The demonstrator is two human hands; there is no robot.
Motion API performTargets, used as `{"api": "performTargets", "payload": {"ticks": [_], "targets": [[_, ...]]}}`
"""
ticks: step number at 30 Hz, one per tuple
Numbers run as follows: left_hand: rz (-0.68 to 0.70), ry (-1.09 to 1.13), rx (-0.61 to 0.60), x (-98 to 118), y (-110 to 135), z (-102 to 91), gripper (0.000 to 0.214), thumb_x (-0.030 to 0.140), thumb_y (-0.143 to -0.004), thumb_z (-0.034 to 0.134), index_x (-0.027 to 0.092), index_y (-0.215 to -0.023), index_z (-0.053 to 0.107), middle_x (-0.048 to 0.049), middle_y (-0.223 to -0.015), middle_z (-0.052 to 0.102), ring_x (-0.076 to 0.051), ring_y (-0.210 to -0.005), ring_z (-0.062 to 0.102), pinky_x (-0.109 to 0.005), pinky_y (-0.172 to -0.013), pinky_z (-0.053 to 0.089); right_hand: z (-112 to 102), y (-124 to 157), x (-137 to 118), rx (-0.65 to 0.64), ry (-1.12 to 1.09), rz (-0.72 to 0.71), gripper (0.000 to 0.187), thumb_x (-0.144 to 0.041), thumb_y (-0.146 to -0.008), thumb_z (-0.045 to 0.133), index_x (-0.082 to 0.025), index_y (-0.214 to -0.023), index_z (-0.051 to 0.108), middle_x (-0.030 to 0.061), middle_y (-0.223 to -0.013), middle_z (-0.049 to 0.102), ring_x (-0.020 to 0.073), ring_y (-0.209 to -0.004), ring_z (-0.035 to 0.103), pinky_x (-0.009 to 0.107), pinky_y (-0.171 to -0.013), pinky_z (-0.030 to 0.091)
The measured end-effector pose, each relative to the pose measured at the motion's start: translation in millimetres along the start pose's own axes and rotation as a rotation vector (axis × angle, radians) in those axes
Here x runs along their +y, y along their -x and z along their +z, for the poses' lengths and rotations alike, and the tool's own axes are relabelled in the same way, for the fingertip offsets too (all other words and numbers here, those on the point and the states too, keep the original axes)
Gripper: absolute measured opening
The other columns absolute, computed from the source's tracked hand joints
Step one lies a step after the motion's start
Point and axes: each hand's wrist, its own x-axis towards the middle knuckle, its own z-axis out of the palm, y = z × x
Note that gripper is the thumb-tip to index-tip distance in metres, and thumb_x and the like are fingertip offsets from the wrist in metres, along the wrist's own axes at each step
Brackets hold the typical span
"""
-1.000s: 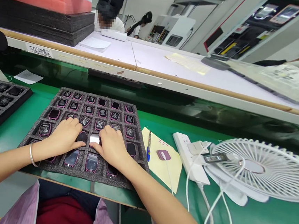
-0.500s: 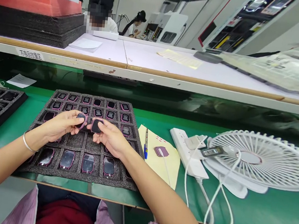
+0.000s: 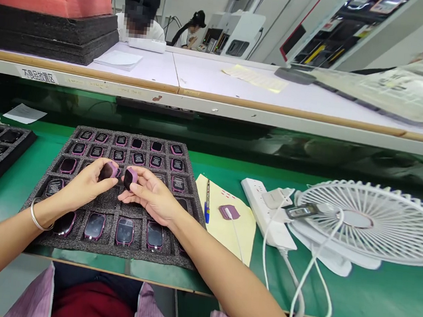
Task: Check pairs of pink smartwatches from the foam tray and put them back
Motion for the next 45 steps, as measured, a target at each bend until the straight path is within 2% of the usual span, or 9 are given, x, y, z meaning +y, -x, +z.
{"api": "performTargets", "payload": {"ticks": [3, 8, 20, 25, 29, 32, 35, 41, 45], "targets": [[-0.004, 0.023, 0.021, -1, 2, 2.2, 0.038, 0.031, -0.080, 0.064, 0.019, -0.115, 0.055, -0.0032, -0.103, 0.064, -0.019, -0.095, 0.062, -0.034, -0.087, 0.049, 0, 0, 0, -0.019, -0.009, -0.011, 0.059, -0.037, -0.076, 0.096, -0.025, -0.125, 0.064, 0.0023, -0.108, 0.071, 0.0175, -0.082, 0.077, 0.031, -0.080, 0.063], [0.057, -0.018, 0.042, 0, 4, 2.7, 0.037, 0.030, -0.083, 0.061, 0.019, -0.118, 0.055, -0.0058, -0.109, 0.067, -0.020, -0.098, 0.064, -0.035, -0.090, 0.051, 1, -1, 0, -0.023, -0.024, -0.022, 0.058, -0.038, -0.076, 0.096, -0.025, -0.123, 0.065, 0.0035, -0.116, 0.070, 0.0166, -0.080, 0.076, 0.030, -0.078, 0.063], [0.111, -0.070, 0.053, 2, 8, 5.6, 0.036, 0.031, -0.083, 0.059, 0.018, -0.117, 0.056, -0.0081, -0.116, 0.070, -0.022, -0.108, 0.066, -0.037, -0.100, 0.051, 3, 1, -1, -0.132, -0.055, -0.024, 0.054, -0.034, -0.081, 0.093, -0.024, -0.122, 0.060, -0.0002, -0.093, 0.075, 0.0167, -0.079, 0.078, 0.025, -0.074, 0.061], [0.102, -0.063, 0.054, 2, 9, 6.2, 0.037, 0.030, -0.083, 0.059, 0.018, -0.118, 0.056, -0.0068, -0.110, 0.071, -0.021, -0.102, 0.068, -0.035, -0.094, 0.053, 3, 2, -1, -0.105, -0.058, -0.030, 0.057, -0.035, -0.079, 0.094, -0.023, -0.123, 0.059, 0.0000, -0.098, 0.074, 0.0171, -0.080, 0.078, 0.026, -0.073, 0.061], [0.120, -0.091, 0.057, 4, 11, 8.0, 0.035, 0.029, -0.081, 0.057, 0.018, -0.115, 0.058, -0.0069, -0.108, 0.072, -0.021, -0.100, 0.068, -0.035, -0.091, 0.054, 1, 2, 0, -0.152, -0.064, -0.036, 0.056, -0.036, -0.082, 0.093, -0.022, -0.123, 0.059, -0.0004, -0.090, 0.074, 0.0171, -0.077, 0.078, 0.024, -0.072, 0.060], [0.101, -0.079, 0.082, 4, 11, 10.2, 0.039, 0.031, -0.080, 0.058, 0.018, -0.117, 0.058, -0.0080, -0.109, 0.072, -0.022, -0.098, 0.069, -0.035, -0.087, 0.055, 0, 2, 1, -0.152, -0.083, -0.050, 0.053, -0.034, -0.082, 0.093, -0.022, -0.122, 0.062, 0.0006, -0.097, 0.075, 0.0166, -0.077, 0.077, 0.024, -0.071, 0.059], [0.086, -0.058, 0.114, 4, 12, 11.8, 0.042, 0.032, -0.078, 0.059, 0.018, -0.118, 0.058, -0.0090, -0.112, 0.072, -0.022, -0.098, 0.070, -0.035, -0.085, 0.055, 0, 1, 1, -0.126, -0.108, -0.054, 0.050, -0.032, -0.080, 0.094, -0.022, -0.121, 0.066, 0.0013, -0.105, 0.074, 0.0139, -0.071, 0.075, 0.024, -0.068, 0.058], [0.107, -0.056, 0.116, 6, 13, 12.5, 0.040, 0.030, -0.079, 0.059, 0.017, -0.116, 0.060, -0.0080, -0.109, 0.073, -0.020, -0.096, 0.069, -0.033, -0.087, 0.054, 1, 2, -1, -0.133, -0.116, -0.052, 0.047, -0.031, -0.078, 0.095, -0.023, -0.117, 0.070, 0.0000, -0.101, 0.070, 0.0107, -0.067, 0.067, 0.025, -0.065, 0.056], [0.081, -0.020, 0.139, 5, 13, 13.4, 0.042, 0.031, -0.078, 0.060, 0.017, -0.118, 0.060, -0.0080, -0.108, 0.072, -0.020, -0.090, 0.068, -0.032, -0.078, 0.053, 1, 3, -1, -0.122, -0.125, -0.060, 0.047, -0.031, -0.079, 0.095, -0.023, -0.119, 0.070, 0.0010, -0.105, 0.071, 0.0110, -0.068, 0.067, 0.025, -0.067, 0.055]]}}
